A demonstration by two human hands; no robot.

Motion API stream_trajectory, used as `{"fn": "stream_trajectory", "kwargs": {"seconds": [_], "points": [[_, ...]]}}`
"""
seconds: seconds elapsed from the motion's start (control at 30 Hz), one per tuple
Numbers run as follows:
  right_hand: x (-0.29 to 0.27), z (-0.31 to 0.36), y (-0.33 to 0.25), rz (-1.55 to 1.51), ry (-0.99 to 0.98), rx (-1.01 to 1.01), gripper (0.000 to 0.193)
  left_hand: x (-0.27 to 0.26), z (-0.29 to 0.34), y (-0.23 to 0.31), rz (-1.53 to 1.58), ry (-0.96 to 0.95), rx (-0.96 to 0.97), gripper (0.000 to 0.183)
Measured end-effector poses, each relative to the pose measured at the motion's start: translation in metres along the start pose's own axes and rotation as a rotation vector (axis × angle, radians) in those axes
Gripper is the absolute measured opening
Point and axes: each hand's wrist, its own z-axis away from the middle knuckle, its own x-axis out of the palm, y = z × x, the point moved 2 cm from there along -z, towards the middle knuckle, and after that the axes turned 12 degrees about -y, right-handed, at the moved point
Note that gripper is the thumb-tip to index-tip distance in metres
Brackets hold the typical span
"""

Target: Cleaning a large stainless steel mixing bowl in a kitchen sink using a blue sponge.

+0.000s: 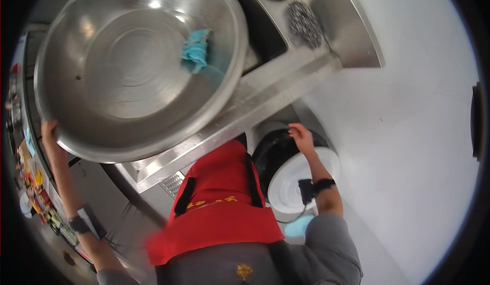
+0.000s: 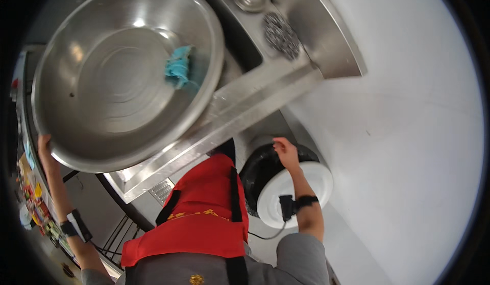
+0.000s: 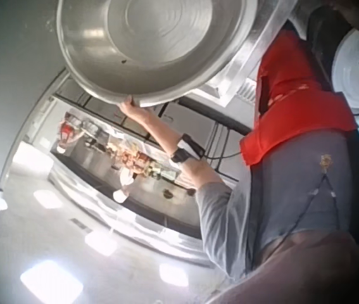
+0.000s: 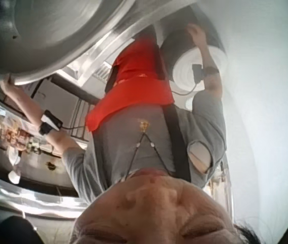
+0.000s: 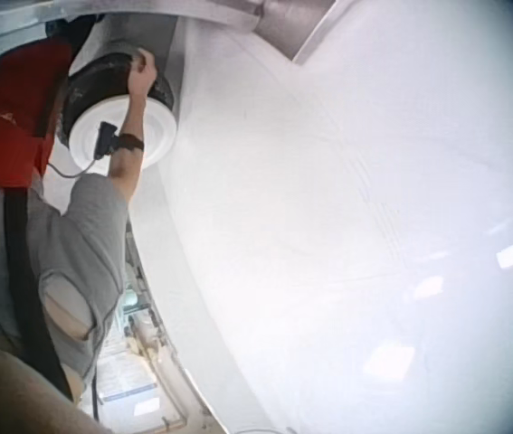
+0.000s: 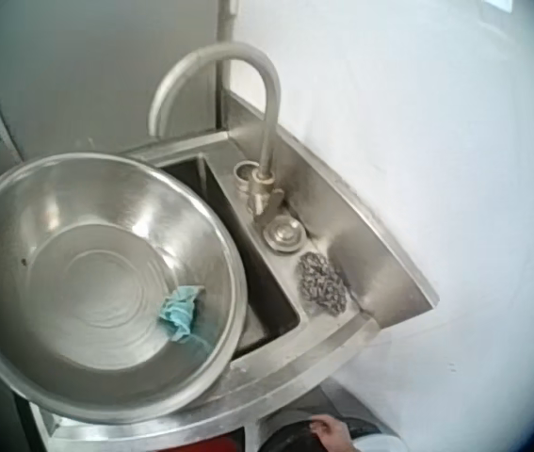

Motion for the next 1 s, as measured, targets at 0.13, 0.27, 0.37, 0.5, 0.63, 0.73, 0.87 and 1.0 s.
{"fn": "stream_trajectory", "kwargs": {"seconds": [0.13, 0.27, 0.37, 0.5, 0.63, 0.73, 0.87, 1.0], "points": [[-0.018, -0.01, -0.131, -0.064, 0.064, -0.167, 0.016, 0.048, 0.021, 0.015, -0.043, -0.059, 0.052, 0.031], [-0.013, -0.029, -0.267, 0.022, -0.006, -0.384, 0.016, 0.074, 0.045, 0.024, -0.103, -0.012, 0.009, 0.046], [0.016, -0.072, -0.343, 0.237, -0.191, -0.475, 0.02, 0.096, 0.061, 0.03, -0.017, 0.01, 0.029, 0.06], [0.033, -0.161, -0.385, -0.135, 0.057, -0.314, 0.046, 0.099, 0.066, 0.025, -0.107, 0.044, 0.078, 0.055], [0.022, -0.227, -0.391, -0.475, 0.198, -0.144, 0.067, 0.098, 0.072, 0.017, -0.085, 0.087, 0.023, 0.052], [0.006, -0.254, -0.39, -0.982, 0.079, 0.102, 0.051, 0.102, 0.069, 0.018, -0.081, 0.125, 0.008, 0.052], [-0.009, -0.27, -0.384, -0.983, 0.03, 0.021, 0.03, 0.103, 0.067, 0.015, -0.171, 0.114, 0.055, 0.052], [-0.011, -0.27, -0.381, -0.939, -0.027, -0.008, 0.024, 0.104, 0.067, 0.017, -0.163, 0.096, 0.066, 0.05]]}}
